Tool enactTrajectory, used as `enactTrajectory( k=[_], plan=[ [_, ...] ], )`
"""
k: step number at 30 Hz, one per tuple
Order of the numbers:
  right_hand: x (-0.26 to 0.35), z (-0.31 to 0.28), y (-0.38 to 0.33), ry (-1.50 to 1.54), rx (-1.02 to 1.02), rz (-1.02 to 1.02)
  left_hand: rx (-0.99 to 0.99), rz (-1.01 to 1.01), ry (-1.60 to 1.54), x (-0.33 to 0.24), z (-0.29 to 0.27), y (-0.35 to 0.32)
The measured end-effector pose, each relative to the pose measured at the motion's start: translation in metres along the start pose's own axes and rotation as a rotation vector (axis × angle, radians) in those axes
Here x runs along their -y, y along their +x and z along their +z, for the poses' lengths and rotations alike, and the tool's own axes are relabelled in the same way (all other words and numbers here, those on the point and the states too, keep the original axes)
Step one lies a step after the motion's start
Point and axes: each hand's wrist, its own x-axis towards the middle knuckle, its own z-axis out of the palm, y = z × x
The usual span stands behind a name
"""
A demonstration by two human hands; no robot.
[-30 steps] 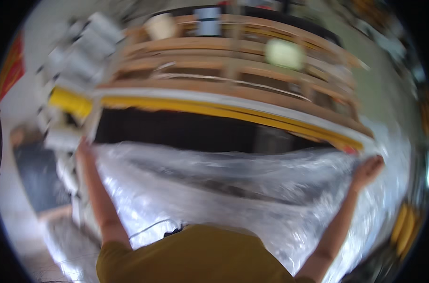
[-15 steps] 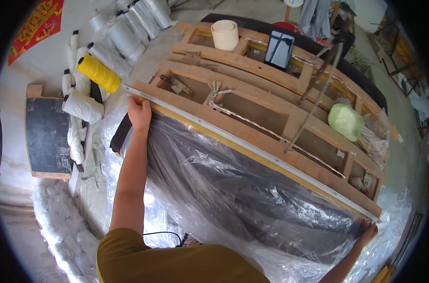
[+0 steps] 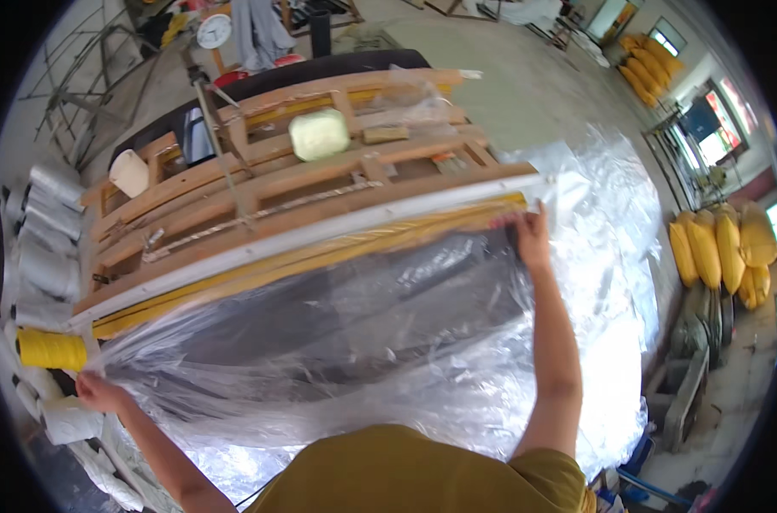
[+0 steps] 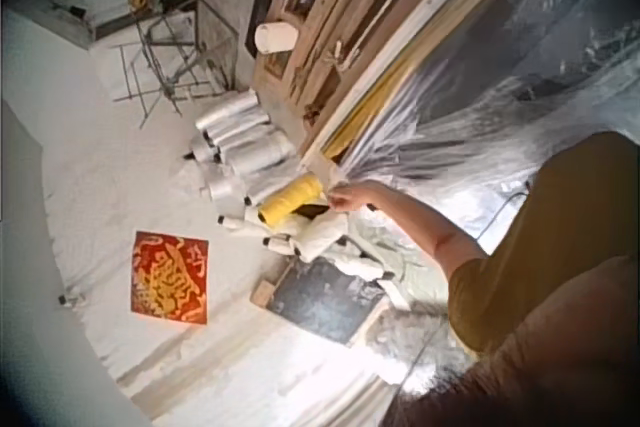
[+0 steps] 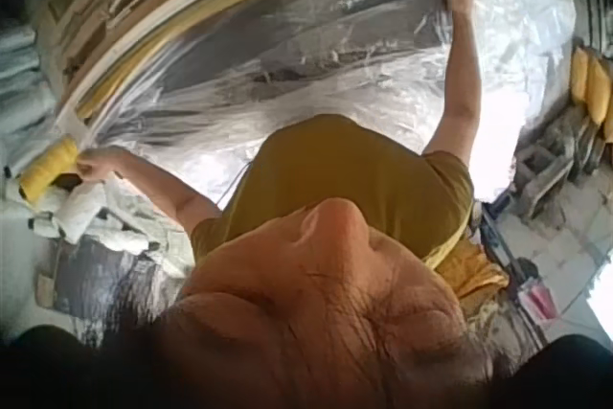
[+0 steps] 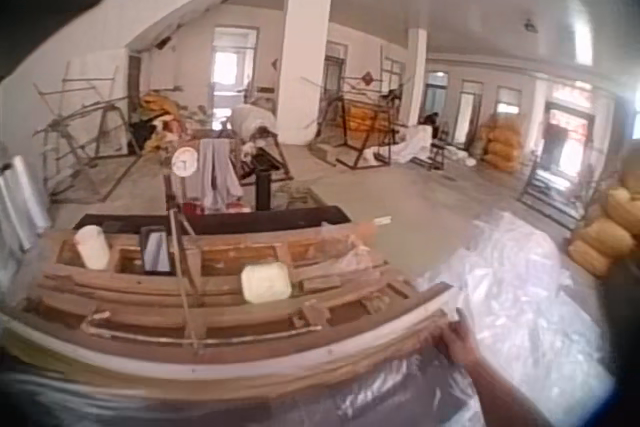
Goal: The person wraps a foam part in clear plastic wrap, then secures the wrap with tape by hand.
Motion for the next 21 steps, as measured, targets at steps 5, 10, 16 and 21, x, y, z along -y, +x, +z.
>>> enactTrajectory(
  k=[5, 10, 16, 21],
  plan=[
    [0.031, -0.026, -0.02, -0.221, -0.005, -0.14, 0.39, 1.102, 0.483, -0.191, 0.043, -0.113],
    [0.088, 0.011, -0.069, 0.028, 0.139, -0.023, 0.909, 0.729, 0.927, -0.121, -0.02, -0.137],
    [0.185, 0.073, -0.219, 0.177, 0.374, -0.33, 0.965, 0.647, 0.625, -0.123, -0.025, -0.147],
    [0.186, 0.062, -0.202, -0.022, 0.365, -0.603, 1.559, 0.415, 0.021, -0.303, 0.054, -0.389]
  ],
)
